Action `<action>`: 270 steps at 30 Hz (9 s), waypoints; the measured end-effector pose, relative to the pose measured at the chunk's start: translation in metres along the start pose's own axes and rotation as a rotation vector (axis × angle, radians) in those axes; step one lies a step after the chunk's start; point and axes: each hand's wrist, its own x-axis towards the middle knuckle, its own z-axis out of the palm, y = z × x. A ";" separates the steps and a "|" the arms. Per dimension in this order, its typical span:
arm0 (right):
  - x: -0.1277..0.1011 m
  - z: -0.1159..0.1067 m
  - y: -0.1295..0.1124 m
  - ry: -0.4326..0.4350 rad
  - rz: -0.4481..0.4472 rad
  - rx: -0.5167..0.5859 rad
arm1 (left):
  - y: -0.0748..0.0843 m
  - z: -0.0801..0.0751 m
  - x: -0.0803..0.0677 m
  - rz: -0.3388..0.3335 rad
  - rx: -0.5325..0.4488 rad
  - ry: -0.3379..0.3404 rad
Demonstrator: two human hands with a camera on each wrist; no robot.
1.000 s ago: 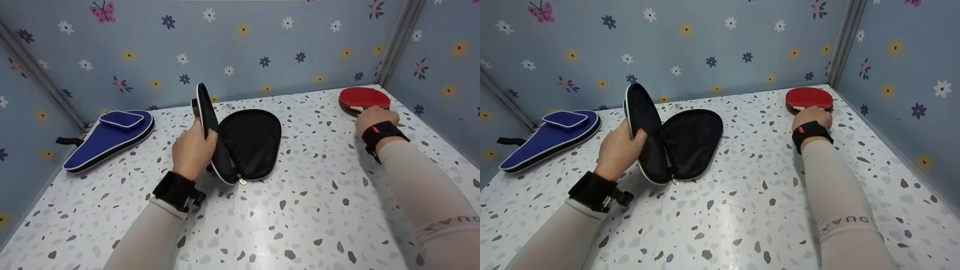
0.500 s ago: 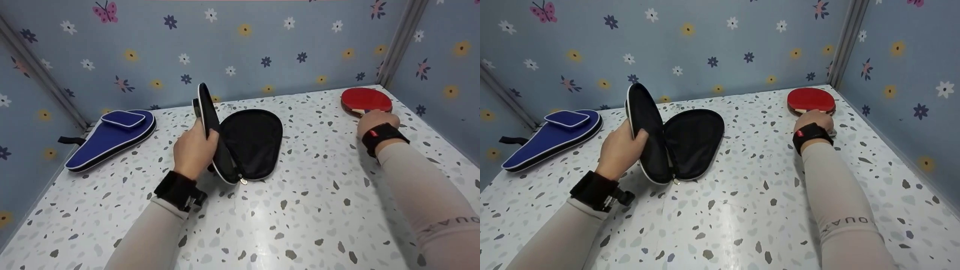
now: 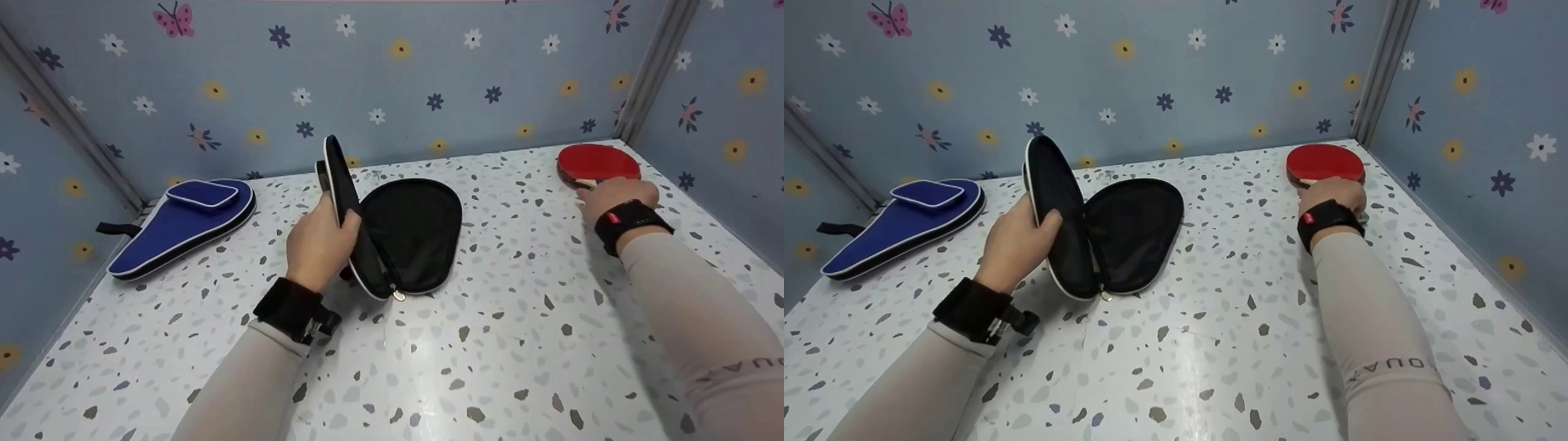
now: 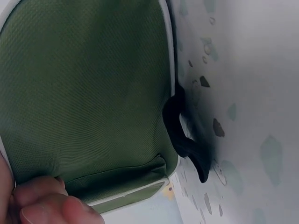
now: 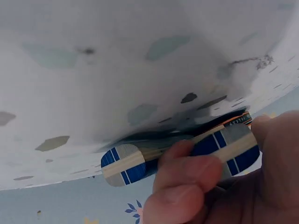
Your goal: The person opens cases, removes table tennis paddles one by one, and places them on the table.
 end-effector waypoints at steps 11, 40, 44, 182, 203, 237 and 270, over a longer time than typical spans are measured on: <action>0.014 -0.002 -0.013 0.160 0.125 0.160 | 0.016 0.005 -0.005 0.039 -0.028 -0.042; -0.036 -0.010 -0.120 0.238 -0.311 0.481 | 0.072 0.060 -0.008 0.167 0.216 -0.199; -0.038 -0.012 -0.123 0.201 -0.359 0.454 | 0.075 0.064 -0.009 0.171 0.261 -0.226; -0.048 -0.013 -0.125 0.189 -0.359 0.453 | -0.183 -0.085 0.031 -0.433 0.492 -0.257; -0.047 -0.015 -0.125 0.164 -0.340 0.455 | -0.210 -0.096 0.030 -0.629 0.408 -0.348; -0.075 -0.017 -0.150 0.190 -0.791 0.435 | -0.208 -0.111 0.023 -0.592 0.299 -0.391; -0.073 -0.014 -0.143 0.228 -0.730 0.411 | -0.102 -0.059 0.029 -0.138 0.223 0.025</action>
